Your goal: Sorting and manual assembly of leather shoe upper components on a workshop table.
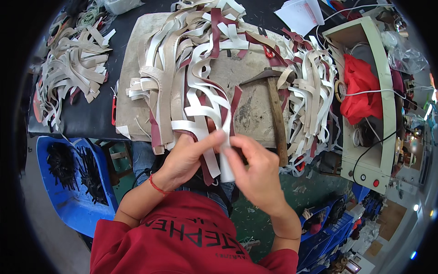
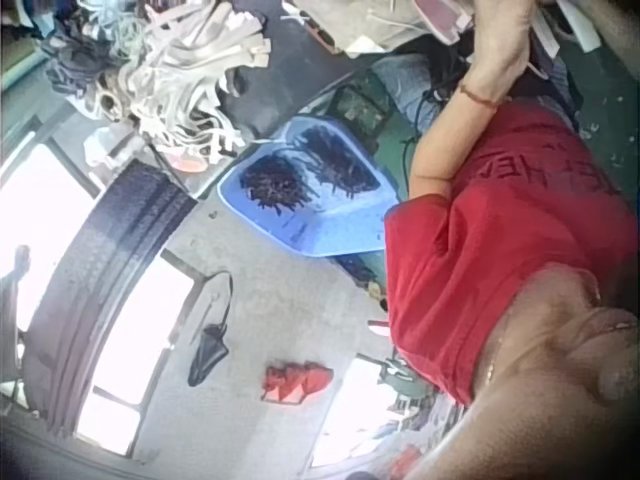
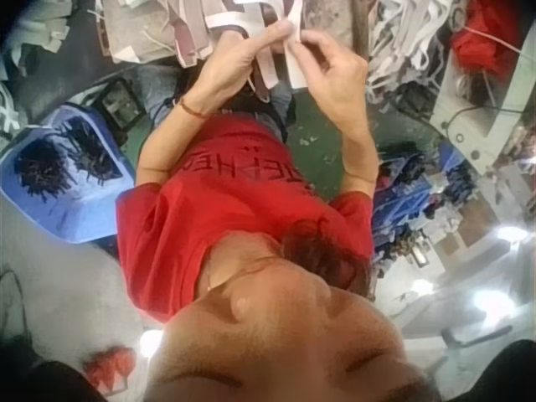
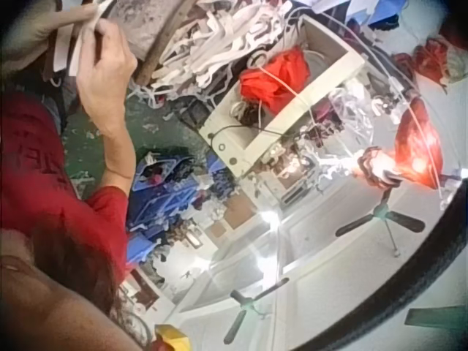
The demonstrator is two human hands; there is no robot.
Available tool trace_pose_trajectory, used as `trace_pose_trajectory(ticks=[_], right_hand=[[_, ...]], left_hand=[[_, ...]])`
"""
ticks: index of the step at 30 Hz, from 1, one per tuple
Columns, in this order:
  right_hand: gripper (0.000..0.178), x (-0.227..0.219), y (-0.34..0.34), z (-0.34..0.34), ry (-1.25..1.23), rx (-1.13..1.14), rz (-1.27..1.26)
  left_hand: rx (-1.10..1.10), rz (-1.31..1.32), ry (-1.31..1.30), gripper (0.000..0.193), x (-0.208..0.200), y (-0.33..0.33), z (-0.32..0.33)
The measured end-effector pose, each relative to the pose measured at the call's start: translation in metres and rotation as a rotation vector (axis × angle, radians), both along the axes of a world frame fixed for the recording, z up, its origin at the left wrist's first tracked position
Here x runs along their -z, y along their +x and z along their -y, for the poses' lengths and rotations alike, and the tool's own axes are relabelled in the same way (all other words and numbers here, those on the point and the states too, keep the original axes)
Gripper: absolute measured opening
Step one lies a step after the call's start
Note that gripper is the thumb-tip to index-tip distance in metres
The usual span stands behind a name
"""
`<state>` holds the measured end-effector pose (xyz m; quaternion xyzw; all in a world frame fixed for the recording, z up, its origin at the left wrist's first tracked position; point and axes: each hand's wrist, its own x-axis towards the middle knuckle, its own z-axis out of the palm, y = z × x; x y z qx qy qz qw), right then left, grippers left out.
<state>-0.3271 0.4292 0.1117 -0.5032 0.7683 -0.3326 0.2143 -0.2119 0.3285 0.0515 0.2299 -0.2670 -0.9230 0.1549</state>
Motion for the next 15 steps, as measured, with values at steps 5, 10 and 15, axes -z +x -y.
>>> trace_pose_trajectory(ticks=[5, 10, 15], right_hand=[[0.025, -0.019, -0.010, 0.012, -0.066, 0.082, -0.226], [0.014, 0.006, -0.008, 0.001, -0.063, -0.122, -0.289], [0.014, 0.007, 0.004, 0.000, -0.066, 0.123, -0.065]], left_hand=[[-0.008, 0.022, 0.032, 0.033, 0.003, 0.002, -0.002], [-0.051, -0.022, 0.084, 0.031, 0.007, -0.003, -0.006], [-0.169, 0.099, -0.068, 0.029, -0.008, -0.007, -0.019]])
